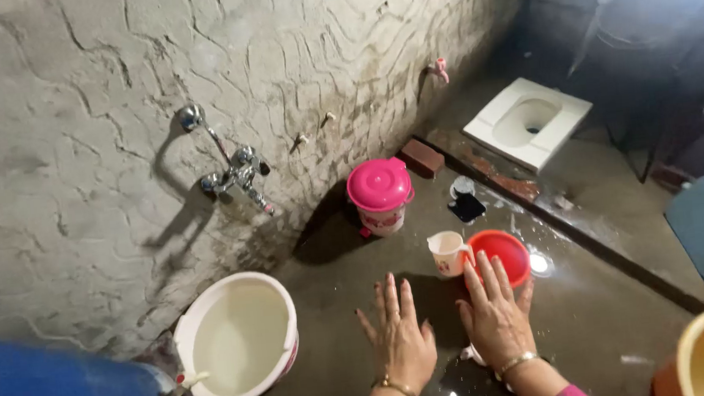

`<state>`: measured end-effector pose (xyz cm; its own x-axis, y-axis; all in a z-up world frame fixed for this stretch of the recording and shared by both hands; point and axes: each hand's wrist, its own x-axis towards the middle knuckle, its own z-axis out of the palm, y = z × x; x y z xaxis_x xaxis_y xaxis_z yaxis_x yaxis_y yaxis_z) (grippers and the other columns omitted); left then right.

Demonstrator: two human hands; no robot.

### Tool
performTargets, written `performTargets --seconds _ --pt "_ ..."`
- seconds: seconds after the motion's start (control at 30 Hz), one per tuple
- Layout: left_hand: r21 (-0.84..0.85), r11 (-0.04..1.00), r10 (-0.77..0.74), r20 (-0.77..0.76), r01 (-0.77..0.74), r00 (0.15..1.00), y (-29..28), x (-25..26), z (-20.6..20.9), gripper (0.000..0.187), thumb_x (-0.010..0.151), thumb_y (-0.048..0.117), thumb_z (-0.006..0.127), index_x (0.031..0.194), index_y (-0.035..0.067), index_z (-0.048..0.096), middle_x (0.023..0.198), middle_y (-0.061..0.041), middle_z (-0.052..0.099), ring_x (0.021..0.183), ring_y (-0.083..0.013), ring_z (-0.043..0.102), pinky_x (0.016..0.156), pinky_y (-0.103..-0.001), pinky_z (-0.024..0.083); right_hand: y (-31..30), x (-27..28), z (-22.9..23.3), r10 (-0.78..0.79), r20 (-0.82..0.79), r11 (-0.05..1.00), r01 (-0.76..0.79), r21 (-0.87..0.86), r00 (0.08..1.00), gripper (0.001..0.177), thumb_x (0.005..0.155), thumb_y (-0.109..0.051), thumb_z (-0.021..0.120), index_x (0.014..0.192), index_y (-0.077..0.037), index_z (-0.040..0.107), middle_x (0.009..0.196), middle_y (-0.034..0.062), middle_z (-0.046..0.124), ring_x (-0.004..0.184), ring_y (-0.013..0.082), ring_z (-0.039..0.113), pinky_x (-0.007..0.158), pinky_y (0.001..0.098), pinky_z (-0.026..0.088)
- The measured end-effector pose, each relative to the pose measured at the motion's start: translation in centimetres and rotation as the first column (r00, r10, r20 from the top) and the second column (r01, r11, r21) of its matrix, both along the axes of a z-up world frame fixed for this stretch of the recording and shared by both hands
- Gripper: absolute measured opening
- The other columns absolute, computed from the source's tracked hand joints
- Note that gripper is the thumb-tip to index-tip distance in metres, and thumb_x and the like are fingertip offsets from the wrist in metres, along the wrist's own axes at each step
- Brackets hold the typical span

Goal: Scrub the outside and inside of a plastic bucket using a sponge and soapy water.

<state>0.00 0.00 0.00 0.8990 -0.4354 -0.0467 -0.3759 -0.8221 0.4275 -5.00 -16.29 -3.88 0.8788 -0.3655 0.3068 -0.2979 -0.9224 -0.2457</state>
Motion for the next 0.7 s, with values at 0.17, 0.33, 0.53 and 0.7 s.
performTargets --seconds 0.17,0.33,0.53,0.7 --pt "-0.054 0.998 0.04 0.017 -0.039 0.999 -2.4 5.0 -4.1 0.081 0.09 0.031 0.067 0.155 0.006 0.026 0.168 -0.012 0.01 0.154 -0.0342 0.01 0.117 -0.07 0.004 -2.2 5.3 -2.5 0.064 -0.027 0.998 -0.064 0.028 0.998 0.077 0.084 -0.033 0.064 0.153 -0.015 0.036 0.162 0.0092 0.029 0.151 0.0285 0.023 0.117 0.0696 0.011" --pt "-0.067 0.996 0.053 -0.017 -0.055 0.998 -3.7 10.4 -9.5 0.079 0.09 0.029 0.067 0.154 0.003 0.027 0.167 -0.014 0.011 0.153 -0.0352 0.014 0.115 -0.071 0.005 -3.1 11.0 -7.8 0.096 -0.034 0.994 -0.094 0.051 0.995 0.076 0.084 -0.03 0.065 0.154 -0.016 0.039 0.16 0.0105 0.032 0.151 0.0272 0.026 0.116 0.0689 0.015" --pt "-0.149 0.988 0.044 0.026 -0.04 0.999 -4.8 19.8 -19.2 0.077 0.09 0.029 0.065 0.153 0.001 0.03 0.166 -0.016 0.017 0.151 -0.0383 0.018 0.115 -0.07 0.01 -2.8 19.5 -18.1 0.096 -0.012 0.992 -0.095 0.085 0.995 0.071 0.084 -0.027 0.065 0.148 -0.012 0.04 0.158 0.0118 0.035 0.148 0.0307 0.028 0.118 0.0649 0.017" --pt "-0.18 0.983 -0.013 0.095 0.031 0.995 -5.7 28.1 -29.7 0.075 0.089 0.026 0.065 0.152 0.001 0.033 0.165 -0.017 0.019 0.152 -0.0397 0.018 0.114 -0.071 0.01 -2.2 27.0 -29.0 0.072 -0.032 0.993 -0.069 0.096 0.997 0.067 0.085 -0.028 0.064 0.146 -0.011 0.042 0.16 0.0098 0.033 0.15 0.0289 0.027 0.117 0.0647 0.017"
